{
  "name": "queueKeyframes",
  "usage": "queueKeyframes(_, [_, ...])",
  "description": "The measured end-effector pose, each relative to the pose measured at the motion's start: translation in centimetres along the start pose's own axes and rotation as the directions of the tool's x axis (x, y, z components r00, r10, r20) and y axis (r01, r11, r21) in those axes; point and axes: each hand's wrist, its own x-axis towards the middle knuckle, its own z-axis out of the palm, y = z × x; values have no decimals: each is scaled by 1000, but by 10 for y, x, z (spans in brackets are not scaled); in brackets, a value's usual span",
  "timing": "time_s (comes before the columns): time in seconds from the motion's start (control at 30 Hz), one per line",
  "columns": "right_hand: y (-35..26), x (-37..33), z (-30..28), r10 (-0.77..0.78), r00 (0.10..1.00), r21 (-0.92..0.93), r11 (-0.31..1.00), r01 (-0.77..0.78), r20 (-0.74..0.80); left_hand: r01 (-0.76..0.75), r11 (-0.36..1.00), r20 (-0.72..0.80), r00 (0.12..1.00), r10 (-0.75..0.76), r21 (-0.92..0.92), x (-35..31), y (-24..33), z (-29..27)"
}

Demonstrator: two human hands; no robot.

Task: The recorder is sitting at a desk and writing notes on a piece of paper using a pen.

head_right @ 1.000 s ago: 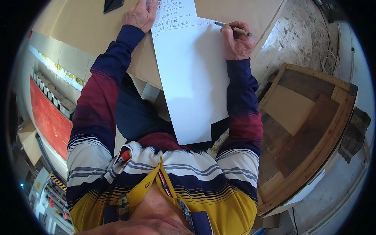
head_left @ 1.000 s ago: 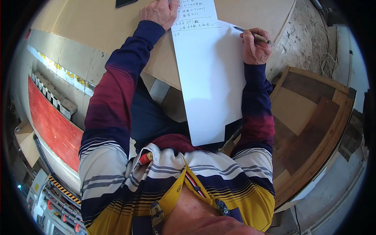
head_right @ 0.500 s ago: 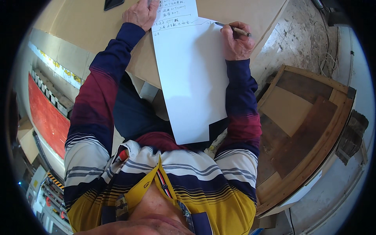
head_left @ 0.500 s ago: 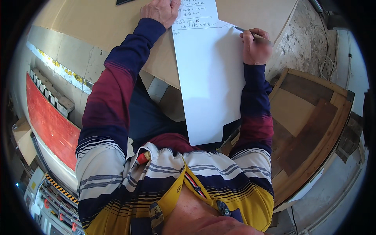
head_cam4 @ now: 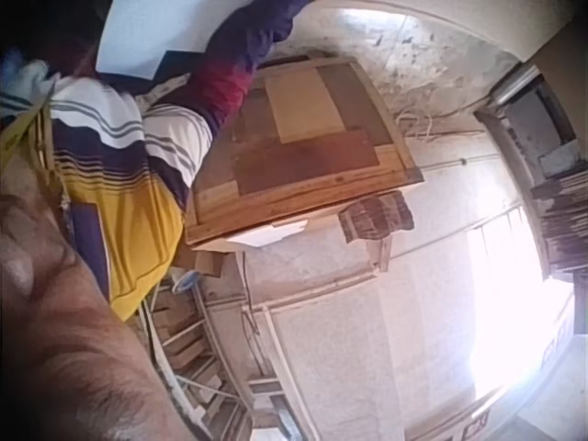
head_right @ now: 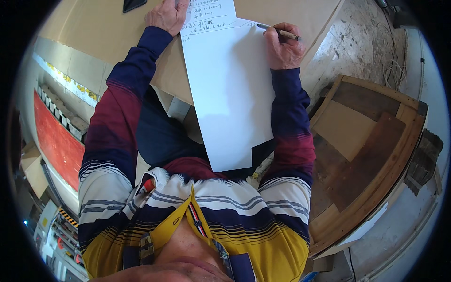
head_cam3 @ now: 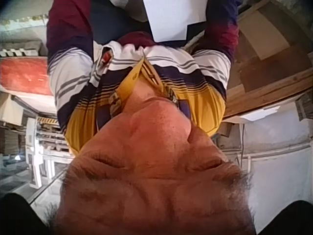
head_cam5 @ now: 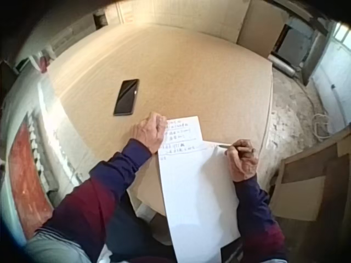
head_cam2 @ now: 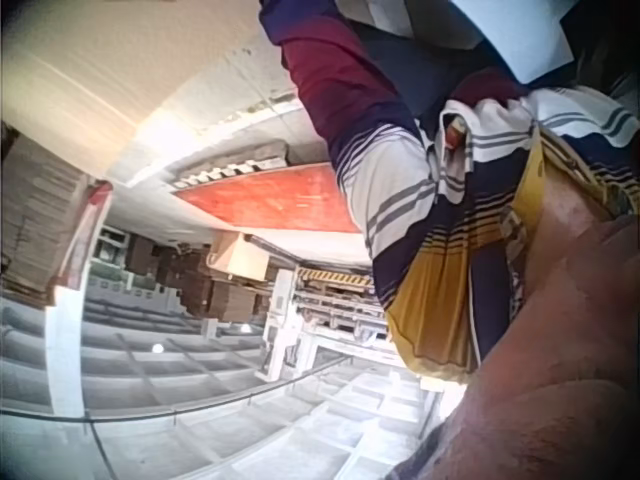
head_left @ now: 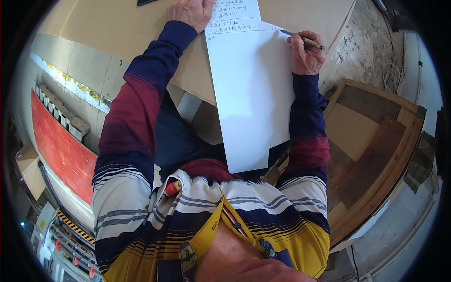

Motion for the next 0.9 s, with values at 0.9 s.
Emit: queueKeyframes(0.9, [2,-1,-2,-50,999,-21,999,50,-4,-47,991,-66,997,39,-122,-1,-4,6])
